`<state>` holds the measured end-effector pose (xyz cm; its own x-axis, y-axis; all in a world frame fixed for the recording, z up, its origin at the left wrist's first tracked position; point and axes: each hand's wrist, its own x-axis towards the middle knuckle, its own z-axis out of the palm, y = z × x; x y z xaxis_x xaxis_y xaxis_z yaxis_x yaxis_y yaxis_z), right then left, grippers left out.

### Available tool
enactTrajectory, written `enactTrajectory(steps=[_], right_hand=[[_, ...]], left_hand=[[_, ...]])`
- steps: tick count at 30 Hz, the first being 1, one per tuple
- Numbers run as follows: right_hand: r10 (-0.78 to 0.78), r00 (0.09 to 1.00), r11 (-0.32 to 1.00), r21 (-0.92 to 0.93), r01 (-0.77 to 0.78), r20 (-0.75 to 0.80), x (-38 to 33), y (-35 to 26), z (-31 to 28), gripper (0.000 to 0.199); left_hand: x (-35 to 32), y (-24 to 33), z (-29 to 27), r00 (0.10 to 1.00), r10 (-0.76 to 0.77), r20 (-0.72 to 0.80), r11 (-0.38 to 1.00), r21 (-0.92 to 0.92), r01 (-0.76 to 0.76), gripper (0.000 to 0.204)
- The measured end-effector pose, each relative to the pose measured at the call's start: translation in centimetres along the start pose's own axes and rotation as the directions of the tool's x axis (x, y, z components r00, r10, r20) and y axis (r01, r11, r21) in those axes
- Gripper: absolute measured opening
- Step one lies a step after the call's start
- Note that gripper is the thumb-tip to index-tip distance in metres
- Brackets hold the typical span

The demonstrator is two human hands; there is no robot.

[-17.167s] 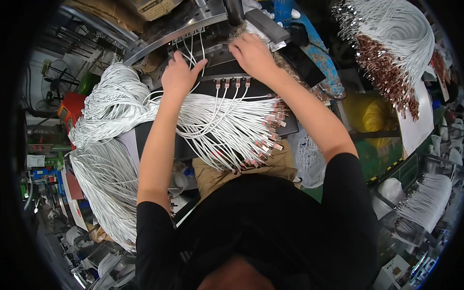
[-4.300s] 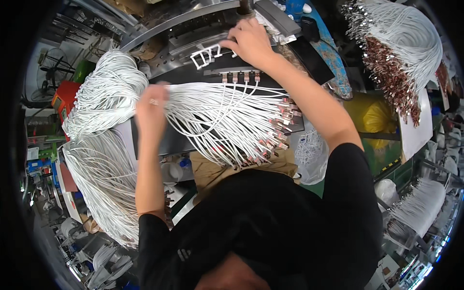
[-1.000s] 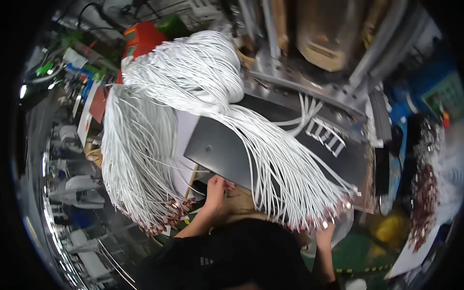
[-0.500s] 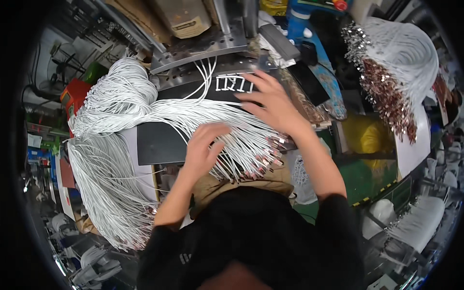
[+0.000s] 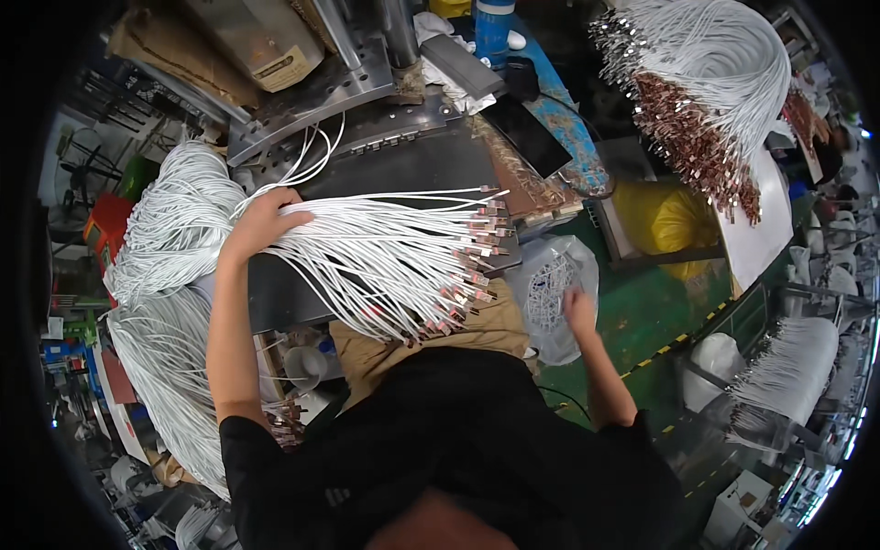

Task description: Arranging bundles of white wires onto a mounting jig at a manual assembly station.

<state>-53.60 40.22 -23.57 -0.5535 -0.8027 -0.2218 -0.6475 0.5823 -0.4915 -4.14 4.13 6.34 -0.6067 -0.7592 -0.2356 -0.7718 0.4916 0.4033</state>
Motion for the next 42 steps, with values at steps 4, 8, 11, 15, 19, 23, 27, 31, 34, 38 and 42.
enactTrajectory(steps=[4,8,11,15,19,23,27,31,34,38,42], right_hand=[[-0.1,0.985,0.974,-0.19,0.125,0.138,-6.2,9.0,7.3,0.036],[-0.053,0.93,0.965,0.222,0.141,-0.363,-1.3,-6.6,-2.1,0.021],[-0.381,0.747,0.717,0.336,0.61,-0.545,1.3,-21.4,-10.2,0.015],[-0.887,0.382,0.423,-0.128,0.897,-0.259,1.8,-37.7,-12.8,0.07],[-0.754,0.61,0.631,0.009,0.776,0.246,4.2,-45.6,-16.9,0.067],[-0.919,0.383,0.267,-0.561,0.783,0.098,4.4,-47.9,-20.2,0.051],[-0.998,0.016,0.031,-0.256,0.966,-0.062,7.8,-44.2,-10.9,0.023],[-0.856,0.51,0.508,-0.052,0.86,0.079,8.9,-42.8,-8.6,0.018],[-0.875,0.481,0.478,-0.24,0.845,-0.049,9.0,-41.6,-12.3,0.017],[-0.904,0.428,0.428,-0.013,0.904,-0.004,4.6,-43.0,-10.8,0.015],[-0.924,0.368,0.382,-0.277,0.882,-0.104,8.3,-40.0,-13.6,0.012]], left_hand=[[1.0,-2.2,0.1,0.955,0.002,-0.298,0.96,-0.266,-0.085,0.032],[-0.1,-3.1,-0.8,0.864,-0.341,-0.371,0.791,-0.609,0.05,0.035],[1.5,5.1,1.7,0.977,-0.077,-0.198,0.991,-0.121,0.053,0.044],[4.0,9.5,5.2,0.957,0.212,-0.199,0.97,0.161,-0.182,0.042],[2.7,9.3,0.6,0.961,0.103,-0.258,0.877,-0.433,-0.211,0.034],[0.1,2.8,0.8,0.94,-0.033,-0.339,0.865,-0.481,-0.143,0.026],[0.5,3.6,3.1,0.907,0.295,-0.3,0.955,0.085,-0.283,0.025],[-0.1,4.4,1.7,0.78,0.001,-0.626,0.996,-0.067,-0.056,0.027],[-0.6,5.1,0.9,0.928,-0.099,-0.359,0.962,-0.273,-0.003,0.03],[0.5,8.1,2.4,0.929,0.062,-0.366,0.96,-0.233,-0.156,0.031],[0.6,10.7,0.4,0.921,-0.04,-0.388,0.983,-0.182,-0.034,0.032]])
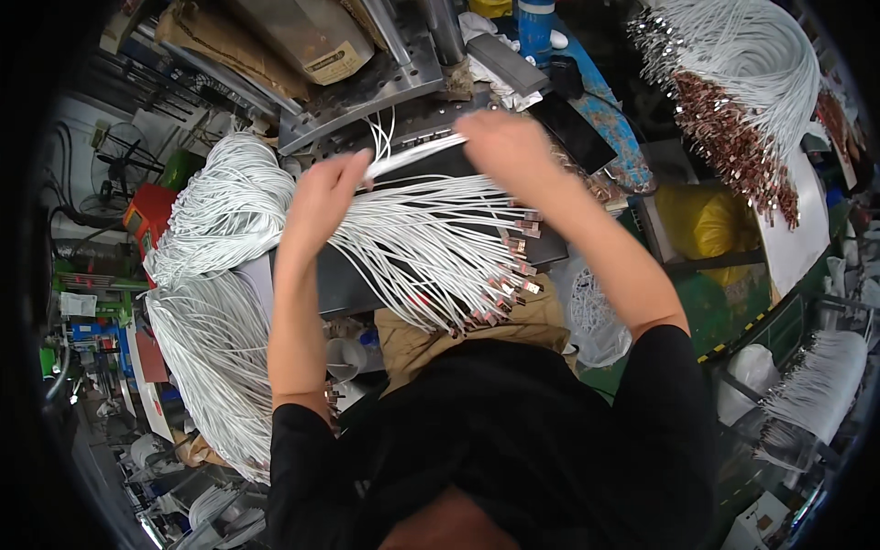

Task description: Arranging bundles of white wires onto a mounting jig at a manual assembly station.

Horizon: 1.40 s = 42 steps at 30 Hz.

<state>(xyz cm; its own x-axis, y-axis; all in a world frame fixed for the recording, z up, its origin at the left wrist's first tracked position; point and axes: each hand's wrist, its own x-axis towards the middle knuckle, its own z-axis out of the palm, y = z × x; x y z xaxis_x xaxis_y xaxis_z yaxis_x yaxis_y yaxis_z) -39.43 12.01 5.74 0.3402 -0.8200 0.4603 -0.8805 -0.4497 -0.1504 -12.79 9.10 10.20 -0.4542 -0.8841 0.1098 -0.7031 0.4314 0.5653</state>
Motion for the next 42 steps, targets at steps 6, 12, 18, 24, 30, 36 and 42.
enactTrajectory(steps=[6,12,18,24,30,36,42], right_hand=[[-0.445,0.88,0.891,0.175,0.418,0.164,-1.1,-4.2,1.6,0.014],[0.273,0.946,0.399,0.874,-0.278,0.176,0.6,-0.8,5.5,0.032],[0.175,0.974,0.441,0.872,-0.211,0.148,0.1,-1.3,6.2,0.037],[0.154,0.925,0.933,0.257,-0.251,0.347,-0.1,-0.8,3.6,0.038],[-0.117,0.988,0.99,-0.089,0.108,-0.097,1.5,3.4,8.6,0.041],[0.002,0.991,0.934,0.355,-0.05,0.135,0.8,2.6,6.9,0.042],[0.271,0.702,0.132,0.697,-0.705,0.659,1.2,4.2,6.4,0.042]], left_hand=[[-4.8,-0.4,6.1,0.706,0.109,0.7,0.427,-0.675,0.602,0.03],[-2.7,0.3,7.0,0.765,-0.101,0.636,0.435,-0.663,0.609,0.027],[0.6,-0.6,7.8,0.848,-0.164,0.504,0.278,-0.801,0.53,0.028],[3.8,-2.5,7.4,0.892,-0.351,0.285,0.208,-0.905,0.371,0.029],[4.3,-3.0,9.0,0.889,-0.371,0.27,0.371,-0.834,0.408,0.035],[4.2,-2.6,9.1,0.886,-0.299,0.353,0.393,-0.801,0.452,0.031],[4.5,-1.8,9.1,0.848,-0.104,0.52,0.543,-0.684,0.486,0.022]])
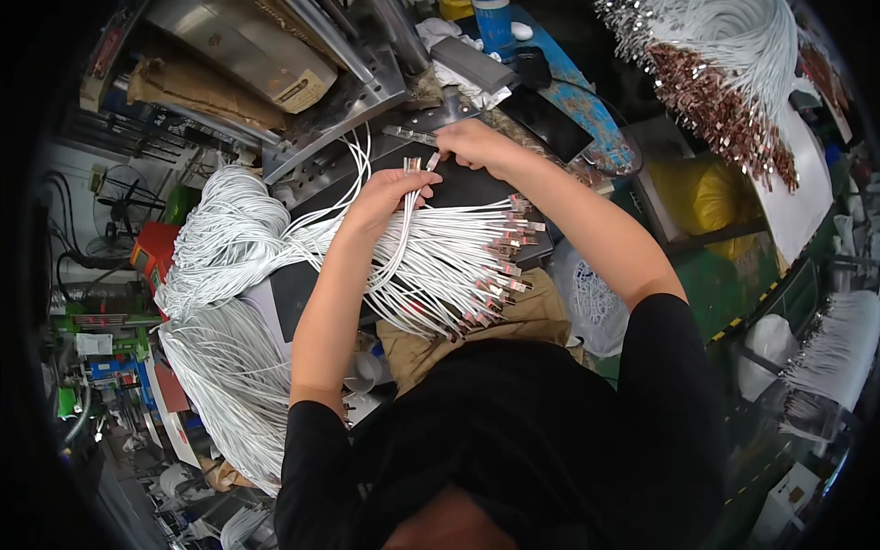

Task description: Arranging bundles of white wires onto a mounting jig at a manual assembly station.

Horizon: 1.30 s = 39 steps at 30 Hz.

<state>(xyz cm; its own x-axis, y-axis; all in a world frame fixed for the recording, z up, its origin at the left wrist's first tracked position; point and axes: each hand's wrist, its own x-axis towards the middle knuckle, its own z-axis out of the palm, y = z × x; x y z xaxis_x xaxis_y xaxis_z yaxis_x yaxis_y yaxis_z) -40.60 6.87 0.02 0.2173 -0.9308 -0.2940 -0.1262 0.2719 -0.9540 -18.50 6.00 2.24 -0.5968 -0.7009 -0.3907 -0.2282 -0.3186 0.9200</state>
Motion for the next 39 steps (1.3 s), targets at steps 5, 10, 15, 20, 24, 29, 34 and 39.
enactTrajectory(steps=[5,10,15,20,24,29,34,39], right_hand=[[-0.017,0.965,0.998,0.057,0.033,-0.26,0.5,1.3,1.8,0.038],[-0.194,0.933,0.971,-0.192,0.139,-0.303,0.5,2.2,2.4,0.038],[-0.336,0.914,0.917,-0.299,0.263,-0.227,0.9,3.2,1.9,0.04],[-0.232,0.941,0.969,-0.139,0.202,-0.246,0.8,3.0,0.4,0.04],[-0.275,0.956,0.953,-0.16,0.257,-0.103,1.2,3.6,0.7,0.04],[-0.332,0.94,0.925,-0.221,0.308,-0.079,0.9,3.5,0.7,0.042],[-0.267,0.955,0.962,-0.092,0.257,-0.126,-0.3,2.2,-0.7,0.049],[-0.238,0.971,0.969,-0.072,0.236,-0.026,-1.0,2.0,-0.3,0.052]], left_hand=[[0.8,-0.3,0.0,0.999,-0.052,0.007,0.997,0.054,0.051,0.022],[1.1,-0.4,0.3,0.999,-0.042,0.018,0.998,0.041,0.041,0.022],[0.3,-0.7,0.2,0.997,-0.014,-0.075,1.0,-0.019,0.012,0.022],[0.6,-0.7,-1.2,0.99,-0.079,-0.114,0.996,0.022,0.083,0.022],[1.0,-0.5,-0.8,0.99,-0.126,-0.068,0.97,0.203,0.137,0.021],[0.8,-0.3,0.0,0.995,-0.082,-0.063,0.993,0.084,0.088,0.021],[0.6,-0.2,-0.7,0.983,-0.095,-0.16,0.99,-0.118,0.076,0.021],[1.0,-0.5,-1.5,0.988,-0.103,-0.114,0.991,-0.094,0.092,0.025]])
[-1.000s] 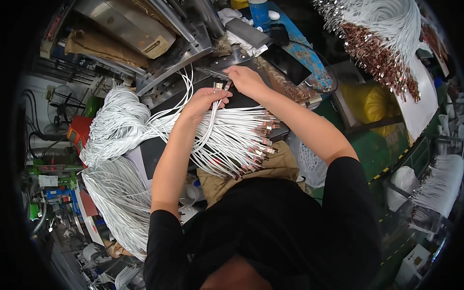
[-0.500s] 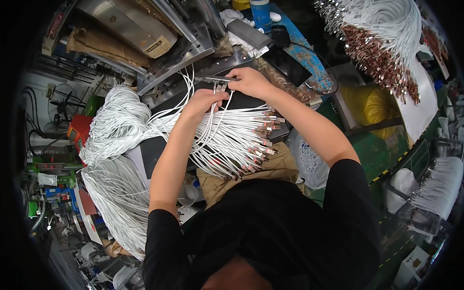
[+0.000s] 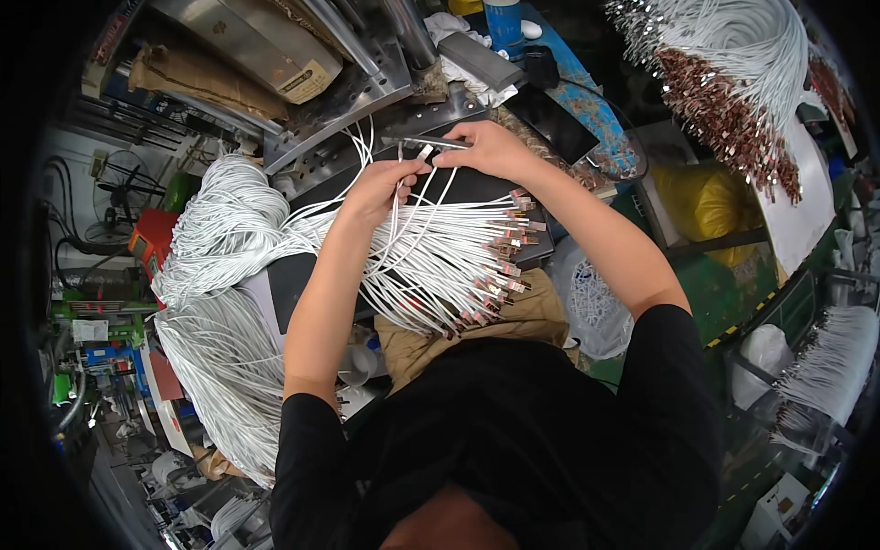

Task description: Arranging bundles of white wires onto a mounting jig at a manual assembly station.

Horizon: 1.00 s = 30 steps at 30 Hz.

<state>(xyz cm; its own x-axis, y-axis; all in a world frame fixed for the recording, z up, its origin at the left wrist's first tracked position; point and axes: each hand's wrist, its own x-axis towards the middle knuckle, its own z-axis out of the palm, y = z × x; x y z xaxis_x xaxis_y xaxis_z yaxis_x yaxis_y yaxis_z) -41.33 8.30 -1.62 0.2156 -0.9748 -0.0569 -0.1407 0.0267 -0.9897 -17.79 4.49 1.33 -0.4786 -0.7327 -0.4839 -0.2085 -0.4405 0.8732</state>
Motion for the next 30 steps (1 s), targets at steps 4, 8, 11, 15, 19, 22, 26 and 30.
enactTrajectory(steps=[4,8,11,15,19,22,26,30], right_hand=[[-0.071,0.997,0.983,-0.171,0.067,-0.016,-0.1,0.0,0.2,0.05],[-0.026,0.988,0.998,-0.059,0.017,-0.15,0.4,0.6,0.0,0.049],[-0.021,0.997,0.995,-0.101,0.013,-0.076,0.4,0.9,0.0,0.048],[0.039,0.998,0.996,-0.076,-0.043,-0.052,0.1,0.0,-0.2,0.04],[0.082,0.994,0.997,0.007,-0.082,-0.072,-0.3,-0.7,-1.0,0.036],[0.095,0.995,0.995,0.009,-0.095,-0.04,-0.7,-1.5,-1.2,0.036],[0.088,0.996,0.994,-0.065,-0.086,0.033,-1.0,-1.8,-0.9,0.037],[0.062,0.997,0.989,-0.134,-0.055,0.048,-0.3,-2.4,-0.3,0.038]], left_hand=[[0.1,0.3,0.9,1.0,-0.008,-0.018,1.0,0.022,0.009,0.026],[0.0,0.0,0.4,0.999,0.014,-0.041,1.0,-0.013,-0.014,0.025],[-0.2,0.0,0.6,0.999,0.027,-0.041,0.999,-0.018,-0.027,0.026],[-0.3,-0.2,0.7,0.996,0.049,-0.069,0.998,-0.022,-0.051,0.028],[-0.6,-0.2,-0.3,0.991,0.058,-0.122,0.997,-0.052,-0.064,0.029],[-0.5,0.2,-0.7,0.995,0.019,-0.093,1.0,-0.005,-0.02,0.029],[-0.2,0.4,-0.6,0.997,-0.021,-0.078,0.999,0.042,0.024,0.033],[-0.6,0.2,-0.9,0.989,-0.002,-0.15,1.0,0.006,0.002,0.03]])
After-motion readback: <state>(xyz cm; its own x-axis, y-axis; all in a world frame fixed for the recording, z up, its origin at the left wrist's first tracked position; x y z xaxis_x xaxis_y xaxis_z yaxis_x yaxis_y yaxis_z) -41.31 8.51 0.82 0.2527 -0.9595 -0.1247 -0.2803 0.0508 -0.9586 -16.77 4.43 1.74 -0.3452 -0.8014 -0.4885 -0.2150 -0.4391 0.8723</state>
